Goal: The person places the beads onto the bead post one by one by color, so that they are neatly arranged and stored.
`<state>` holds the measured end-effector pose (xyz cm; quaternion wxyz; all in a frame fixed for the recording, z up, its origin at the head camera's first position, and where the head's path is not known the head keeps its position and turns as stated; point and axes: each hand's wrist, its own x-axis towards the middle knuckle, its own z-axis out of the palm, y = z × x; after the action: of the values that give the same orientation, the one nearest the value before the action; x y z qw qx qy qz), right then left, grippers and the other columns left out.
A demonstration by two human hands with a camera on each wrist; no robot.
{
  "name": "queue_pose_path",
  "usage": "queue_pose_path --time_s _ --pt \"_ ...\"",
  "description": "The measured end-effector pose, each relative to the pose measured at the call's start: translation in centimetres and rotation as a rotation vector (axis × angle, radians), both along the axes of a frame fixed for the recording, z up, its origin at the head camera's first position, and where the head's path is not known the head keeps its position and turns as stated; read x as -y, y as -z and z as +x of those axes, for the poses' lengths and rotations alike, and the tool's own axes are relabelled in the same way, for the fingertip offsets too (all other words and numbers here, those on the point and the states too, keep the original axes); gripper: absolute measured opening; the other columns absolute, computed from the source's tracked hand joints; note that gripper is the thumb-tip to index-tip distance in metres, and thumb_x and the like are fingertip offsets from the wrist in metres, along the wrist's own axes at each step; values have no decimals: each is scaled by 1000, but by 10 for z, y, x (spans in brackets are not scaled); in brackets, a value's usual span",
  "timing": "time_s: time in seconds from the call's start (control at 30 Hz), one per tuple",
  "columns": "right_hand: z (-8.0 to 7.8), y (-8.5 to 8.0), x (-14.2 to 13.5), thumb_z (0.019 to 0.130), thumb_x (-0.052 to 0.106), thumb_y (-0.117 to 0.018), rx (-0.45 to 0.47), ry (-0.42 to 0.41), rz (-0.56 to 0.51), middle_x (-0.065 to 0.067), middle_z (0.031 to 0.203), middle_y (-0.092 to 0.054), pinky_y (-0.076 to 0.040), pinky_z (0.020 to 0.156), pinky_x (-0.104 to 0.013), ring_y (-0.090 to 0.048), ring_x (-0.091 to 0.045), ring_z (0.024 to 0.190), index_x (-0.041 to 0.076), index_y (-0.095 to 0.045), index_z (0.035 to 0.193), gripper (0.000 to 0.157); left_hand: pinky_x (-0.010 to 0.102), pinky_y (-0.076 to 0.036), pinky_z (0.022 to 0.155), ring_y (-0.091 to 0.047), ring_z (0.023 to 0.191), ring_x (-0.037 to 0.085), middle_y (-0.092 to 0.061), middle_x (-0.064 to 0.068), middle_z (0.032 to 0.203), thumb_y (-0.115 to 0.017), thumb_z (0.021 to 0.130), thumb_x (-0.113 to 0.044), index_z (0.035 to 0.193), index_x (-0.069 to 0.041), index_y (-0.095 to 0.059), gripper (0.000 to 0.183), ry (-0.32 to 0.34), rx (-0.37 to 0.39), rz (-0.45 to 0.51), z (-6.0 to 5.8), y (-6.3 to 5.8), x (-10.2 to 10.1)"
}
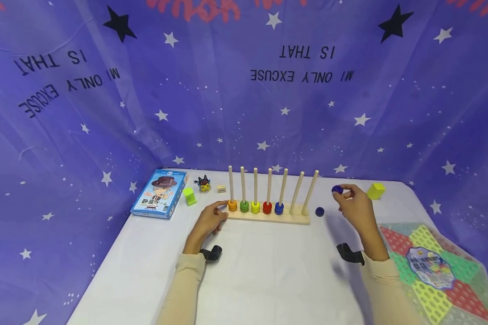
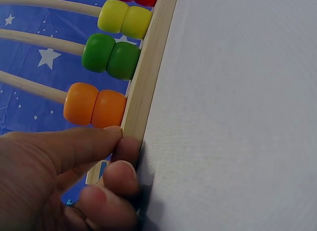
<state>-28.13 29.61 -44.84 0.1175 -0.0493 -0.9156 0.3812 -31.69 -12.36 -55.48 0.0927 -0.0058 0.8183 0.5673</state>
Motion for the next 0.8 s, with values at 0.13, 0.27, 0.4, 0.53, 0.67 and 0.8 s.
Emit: queue_pose_path --time_s 0.13,0.27,0.4,0.53,0.67,0.8 --pt "0 -51 25 92 37 -61 -91 -30 -10 -12 87 -59 -49 44 -25 -58 -14 55 2 -52 129 52 23 -40 34 -45 40 12 -56 8 74 -62 91 -11 136 -18 -54 46 -8 5 -4 0 -3 3" --pt "1 -85 49 91 39 -62 -129 -96 -14 -12 88 -59 -48 44 -25 -58 -16 56 5 -53 128 51 23 -39 34 -45 40 12 -56 7 73 -62 91 -11 135 -19 -54 45 -10 5 -6 0 -2 4" --pt "0 -97 69 90 42 -63 -93 -167 0 -10 88 -59 -46 43 -28 -58 -20 58 10 -54 127 50 23 -40 34 -44 40 12 -57 8 73 -62 91 -10 135 -20 -54 46 -13 1 2 0 1 3" --pt "-2 -95 80 91 37 -62 -46 -211 49 -8 87 -59 -45 44 -29 -59 -24 62 11 -55 127 45 23 -40 34 -45 40 12 -58 8 74 -61 91 -11 136 -23 -54 46 -6 15 10 0 3 2" --pt "-2 -89 84 92 36 -62 -28 -231 89 -8 85 -59 -45 44 -29 -59 -20 62 8 -55 128 46 23 -40 35 -45 41 12 -59 9 75 -61 91 -12 136 -23 -54 46 3 21 6 0 3 0" --pt "-2 -86 86 93 36 -61 -28 -250 98 -10 85 -60 -44 44 -29 -60 -19 63 7 -54 128 46 24 -40 34 -45 40 12 -58 9 74 -61 91 -11 136 -22 -54 47 0 6 2 0 0 1"
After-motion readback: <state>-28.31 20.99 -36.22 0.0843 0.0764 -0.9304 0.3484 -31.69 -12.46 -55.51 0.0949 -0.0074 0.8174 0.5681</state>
